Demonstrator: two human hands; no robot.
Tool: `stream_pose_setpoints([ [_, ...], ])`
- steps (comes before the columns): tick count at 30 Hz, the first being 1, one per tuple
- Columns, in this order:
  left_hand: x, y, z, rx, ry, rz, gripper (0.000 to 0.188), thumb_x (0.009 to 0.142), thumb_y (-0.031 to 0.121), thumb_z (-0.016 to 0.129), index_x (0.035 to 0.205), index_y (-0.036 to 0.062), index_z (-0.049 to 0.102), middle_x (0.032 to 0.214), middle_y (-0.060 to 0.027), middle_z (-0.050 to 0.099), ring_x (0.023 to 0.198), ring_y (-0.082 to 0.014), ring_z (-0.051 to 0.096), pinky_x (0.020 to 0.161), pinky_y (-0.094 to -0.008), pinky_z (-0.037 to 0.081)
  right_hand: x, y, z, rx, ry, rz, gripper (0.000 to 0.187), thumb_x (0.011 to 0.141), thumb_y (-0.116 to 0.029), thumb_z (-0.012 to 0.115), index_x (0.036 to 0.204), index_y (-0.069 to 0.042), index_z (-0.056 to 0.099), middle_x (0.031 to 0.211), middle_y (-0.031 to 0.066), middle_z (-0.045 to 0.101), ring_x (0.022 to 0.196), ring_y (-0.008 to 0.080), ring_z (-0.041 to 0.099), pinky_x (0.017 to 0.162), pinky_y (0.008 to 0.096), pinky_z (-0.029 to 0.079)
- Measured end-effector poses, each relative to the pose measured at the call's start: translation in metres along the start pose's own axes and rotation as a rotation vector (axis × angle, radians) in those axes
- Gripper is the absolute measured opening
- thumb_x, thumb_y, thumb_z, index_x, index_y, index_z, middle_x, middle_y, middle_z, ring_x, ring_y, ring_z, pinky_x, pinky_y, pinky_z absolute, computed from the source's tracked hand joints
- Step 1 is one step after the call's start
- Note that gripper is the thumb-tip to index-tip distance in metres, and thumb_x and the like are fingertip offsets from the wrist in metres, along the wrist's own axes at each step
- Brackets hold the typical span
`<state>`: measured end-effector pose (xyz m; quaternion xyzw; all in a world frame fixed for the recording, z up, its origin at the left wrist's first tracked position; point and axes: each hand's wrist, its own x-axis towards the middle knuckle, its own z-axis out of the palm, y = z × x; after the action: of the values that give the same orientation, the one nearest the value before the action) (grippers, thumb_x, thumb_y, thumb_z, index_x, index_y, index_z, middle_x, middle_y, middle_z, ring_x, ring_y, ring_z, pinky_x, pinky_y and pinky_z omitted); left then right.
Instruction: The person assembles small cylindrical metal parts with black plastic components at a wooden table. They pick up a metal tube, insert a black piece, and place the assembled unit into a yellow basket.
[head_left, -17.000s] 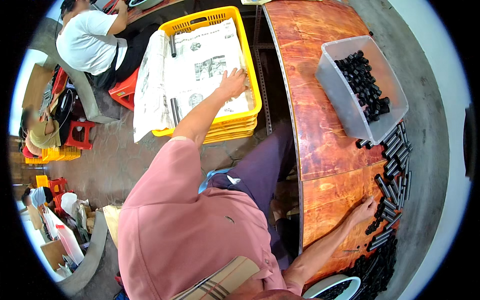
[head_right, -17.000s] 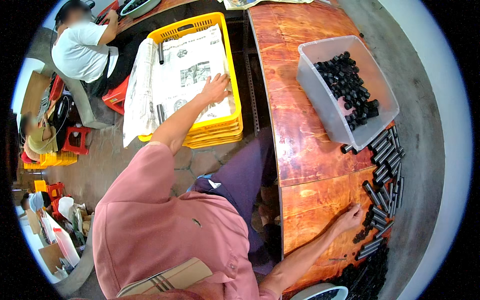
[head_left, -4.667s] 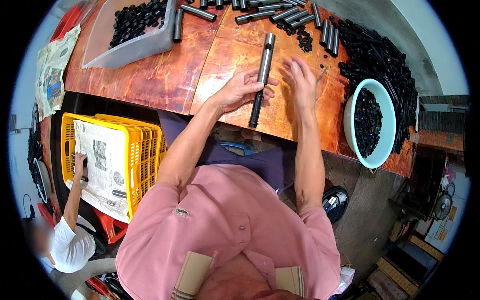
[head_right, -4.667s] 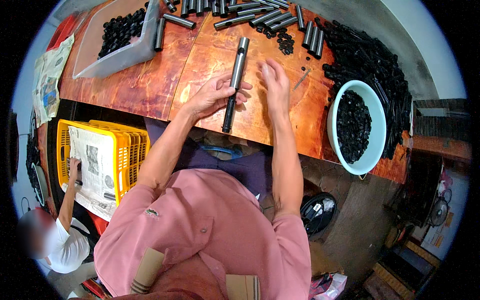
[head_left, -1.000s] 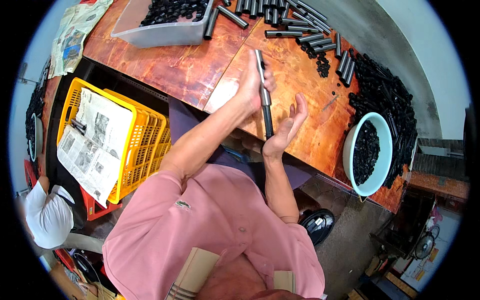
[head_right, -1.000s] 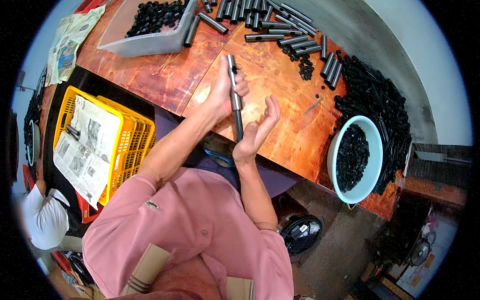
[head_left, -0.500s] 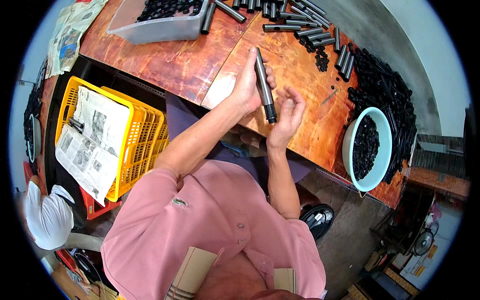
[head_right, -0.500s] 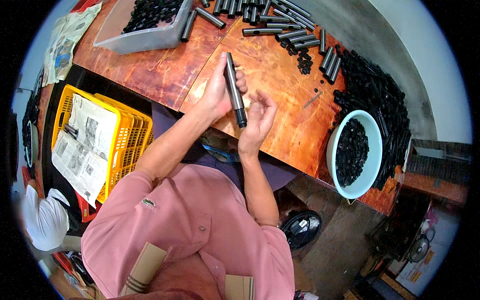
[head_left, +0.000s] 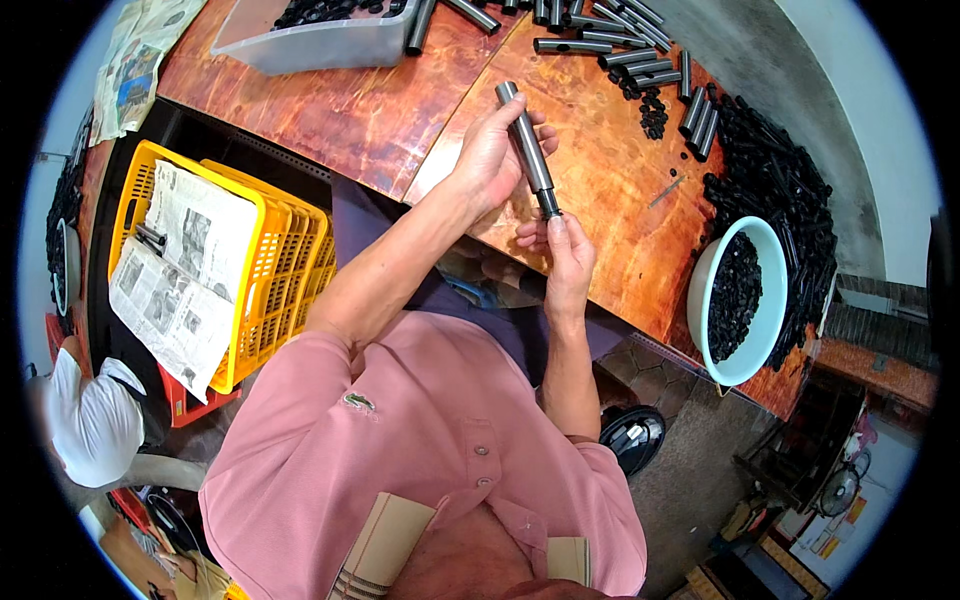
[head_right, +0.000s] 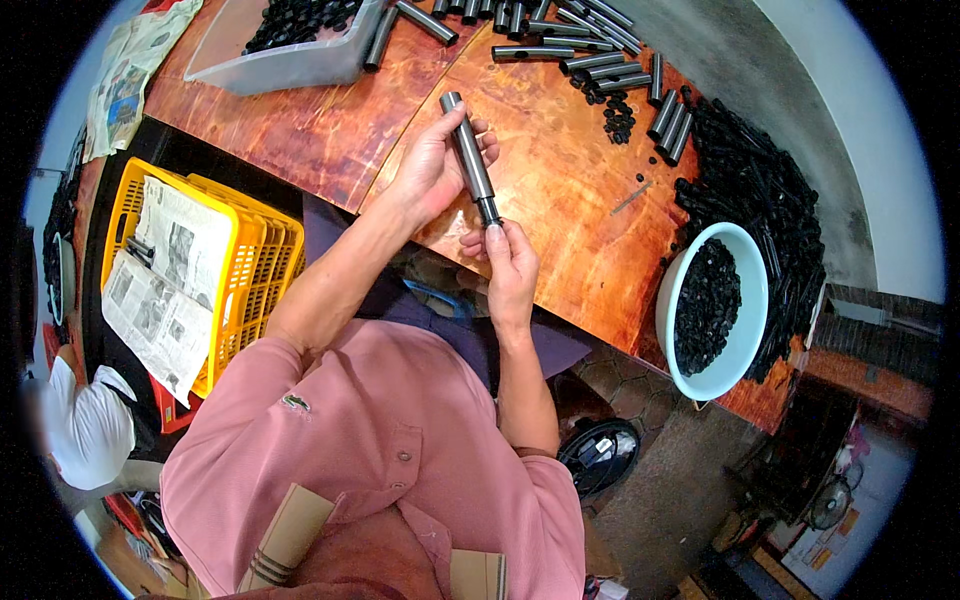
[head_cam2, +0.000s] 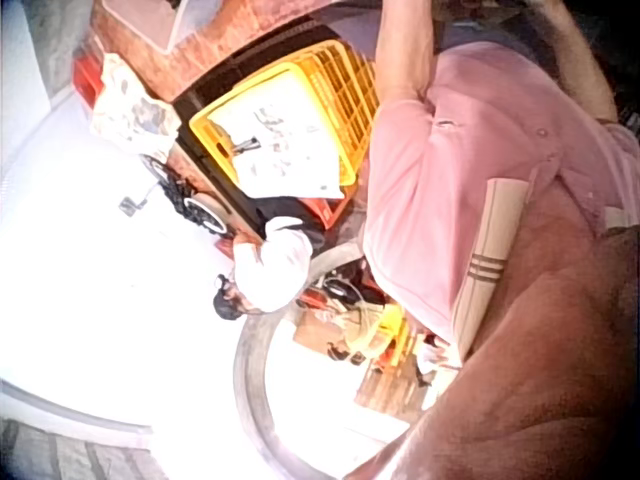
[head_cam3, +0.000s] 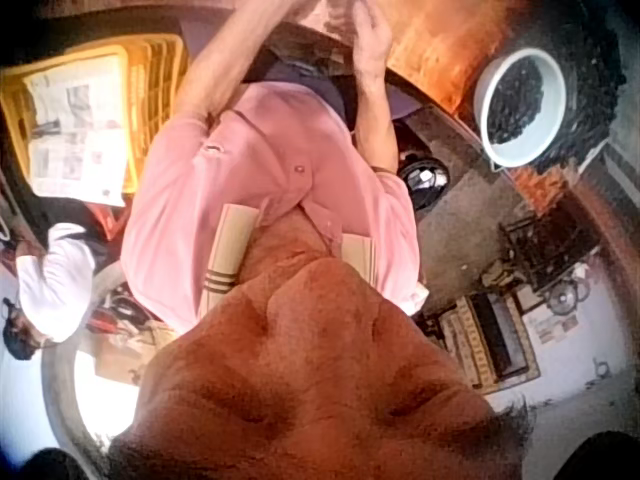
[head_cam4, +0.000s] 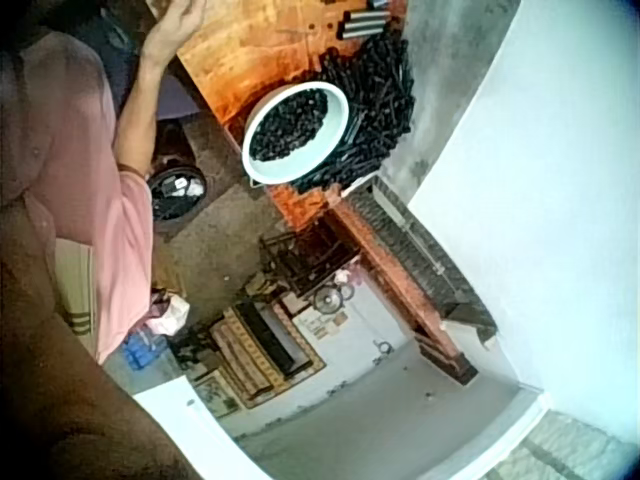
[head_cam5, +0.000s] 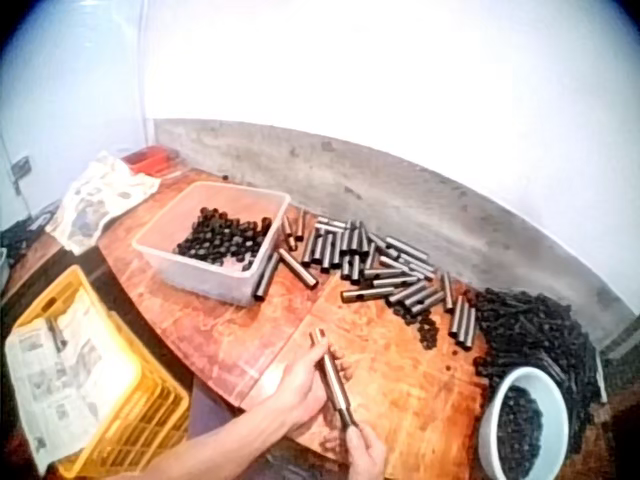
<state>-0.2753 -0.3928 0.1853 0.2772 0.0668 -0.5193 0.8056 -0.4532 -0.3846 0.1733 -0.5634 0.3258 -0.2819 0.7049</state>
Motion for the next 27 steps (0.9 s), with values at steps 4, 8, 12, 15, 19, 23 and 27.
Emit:
stream_pose_setpoints([
  [4, 0.000, -0.004, -0.002, 0.047, -0.004, 0.054, 0.019, 0.100, 0.026, 0.061, 0.103, 0.0089, 0.054, 0.089, -0.0065, 0.060, 0.077, -0.0193, 0.060, 0.073, -0.0351, 0.056, -0.001, -0.005, 0.002, 0.084, -0.048, 0.076, 0.034, 0.105, -0.030, 0.048, 0.109, 0.002, 0.060, 0.088, 0.0073, 0.069, 0.078, 0.0104, 0.062, 0.075, 0.0242, 0.048],
  [8, -0.001, -0.006, -0.003, 0.020, -0.022, 0.025, 0.021, 0.100, 0.028, 0.061, 0.104, 0.0088, 0.053, 0.085, -0.0042, 0.056, 0.070, -0.0144, 0.054, 0.064, -0.0296, 0.049, 0.001, -0.006, 0.007, -0.047, -0.054, 0.087, 0.030, 0.104, -0.028, 0.050, 0.105, 0.000, 0.060, 0.086, 0.0073, 0.069, 0.074, 0.0119, 0.063, 0.065, 0.0276, 0.049],
  [12, -0.004, -0.009, -0.001, 0.019, -0.032, 0.036, 0.023, 0.101, 0.031, 0.060, 0.105, 0.0090, 0.053, 0.082, -0.0028, 0.053, 0.067, -0.0130, 0.051, 0.061, -0.0280, 0.046, 0.003, -0.017, 0.014, -0.547, 0.049, 0.005, 0.026, 0.100, -0.026, 0.055, 0.104, -0.001, 0.059, 0.073, 0.0150, 0.066, 0.065, 0.0269, 0.065, 0.058, 0.0389, 0.048],
  [15, -0.007, -0.011, 0.004, 0.019, 0.003, 0.074, 0.024, 0.102, 0.032, 0.059, 0.106, 0.0093, 0.052, 0.081, -0.0019, 0.051, 0.066, -0.0120, 0.049, 0.059, -0.0277, 0.045, 0.004, -0.021, 0.019, -0.840, 0.150, -0.145, 0.023, 0.097, -0.023, 0.058, 0.101, -0.001, 0.058, 0.067, 0.0241, 0.061, 0.064, 0.0440, 0.063, 0.059, 0.0501, 0.047],
  [19, -0.008, -0.012, 0.005, 0.033, 0.012, 0.137, 0.024, 0.102, 0.032, 0.059, 0.104, 0.0096, 0.051, 0.079, -0.0010, 0.050, 0.065, -0.0111, 0.047, 0.058, -0.0273, 0.043, 0.007, -0.018, 0.020, -0.933, 0.160, -0.228, 0.021, 0.097, -0.022, 0.057, 0.098, -0.001, 0.057, 0.068, 0.0252, 0.062, 0.065, 0.0451, 0.064, 0.058, 0.0522, 0.046],
  [23, -0.008, -0.012, 0.004, 0.023, 0.011, 0.158, 0.023, 0.102, 0.032, 0.058, 0.103, 0.0098, 0.050, 0.078, -0.0008, 0.050, 0.064, -0.0109, 0.047, 0.057, -0.0272, 0.042, 0.008, -0.021, 0.020, -0.923, 0.127, -0.213, 0.021, 0.097, -0.022, 0.057, 0.096, -0.001, 0.056, 0.067, 0.0258, 0.061, 0.064, 0.0467, 0.063, 0.056, 0.0537, 0.045],
  [27, -0.007, -0.009, 0.003, 0.030, -0.021, 0.139, 0.027, 0.103, 0.036, 0.056, 0.103, 0.0105, 0.049, 0.077, -0.0010, 0.049, 0.063, -0.0121, 0.047, 0.056, -0.0275, 0.041, 0.007, -0.025, 0.017, -0.842, 0.081, -0.154, 0.023, 0.097, -0.019, 0.057, 0.105, 0.002, 0.058, 0.080, 0.0232, 0.064, 0.072, 0.0364, 0.064, 0.064, 0.0451, 0.048],
])
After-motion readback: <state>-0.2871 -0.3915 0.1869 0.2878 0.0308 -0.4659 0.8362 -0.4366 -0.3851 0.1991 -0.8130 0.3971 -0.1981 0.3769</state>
